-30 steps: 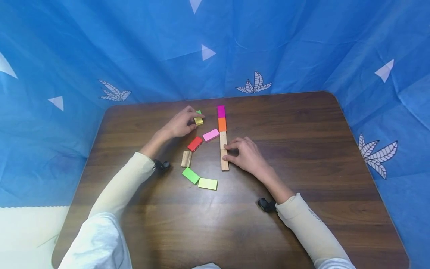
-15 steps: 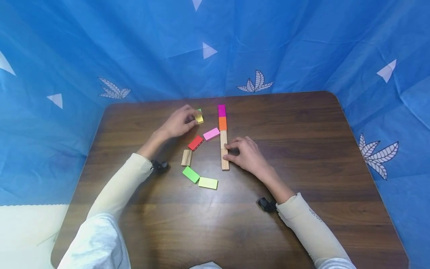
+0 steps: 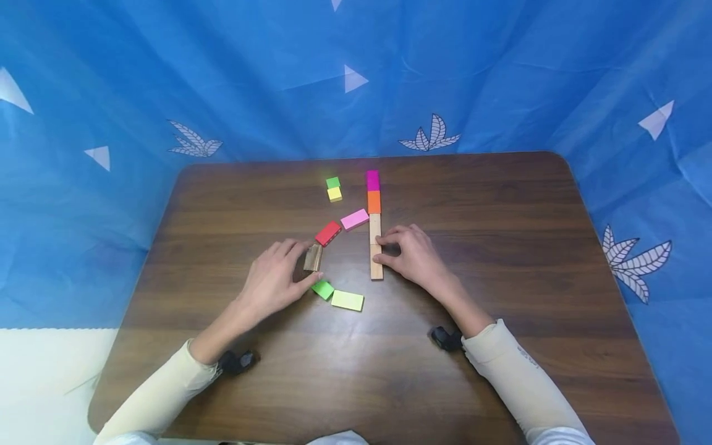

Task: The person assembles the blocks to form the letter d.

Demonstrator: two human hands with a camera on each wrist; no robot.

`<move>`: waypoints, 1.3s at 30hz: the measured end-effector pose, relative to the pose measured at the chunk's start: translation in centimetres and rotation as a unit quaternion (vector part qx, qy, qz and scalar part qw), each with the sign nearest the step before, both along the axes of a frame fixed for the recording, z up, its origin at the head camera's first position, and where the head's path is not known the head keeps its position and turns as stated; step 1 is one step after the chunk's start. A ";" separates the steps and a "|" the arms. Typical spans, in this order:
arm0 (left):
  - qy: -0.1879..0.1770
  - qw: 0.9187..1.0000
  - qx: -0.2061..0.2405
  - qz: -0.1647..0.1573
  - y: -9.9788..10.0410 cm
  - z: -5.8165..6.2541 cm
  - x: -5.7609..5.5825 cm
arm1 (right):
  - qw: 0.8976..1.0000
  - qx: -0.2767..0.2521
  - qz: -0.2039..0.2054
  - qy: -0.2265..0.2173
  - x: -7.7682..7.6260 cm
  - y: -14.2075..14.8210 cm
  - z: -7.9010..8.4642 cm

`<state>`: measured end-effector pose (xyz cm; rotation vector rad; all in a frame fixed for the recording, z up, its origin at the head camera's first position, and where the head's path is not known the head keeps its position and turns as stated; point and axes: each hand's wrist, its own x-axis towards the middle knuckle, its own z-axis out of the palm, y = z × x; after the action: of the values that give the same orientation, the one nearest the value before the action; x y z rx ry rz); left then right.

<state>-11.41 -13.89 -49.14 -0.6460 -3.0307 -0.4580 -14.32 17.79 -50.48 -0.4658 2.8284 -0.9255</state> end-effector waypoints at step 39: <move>-0.047 0.998 -0.019 0.032 -0.2 -0.8 1.1 | 0.998 -0.059 0.006 0.007 -4.2 1.2 1.2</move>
<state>-10.32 -14.12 -49.91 -0.5431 -3.1455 -0.4441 -18.53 19.02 -49.28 -0.5047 2.7891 -1.0964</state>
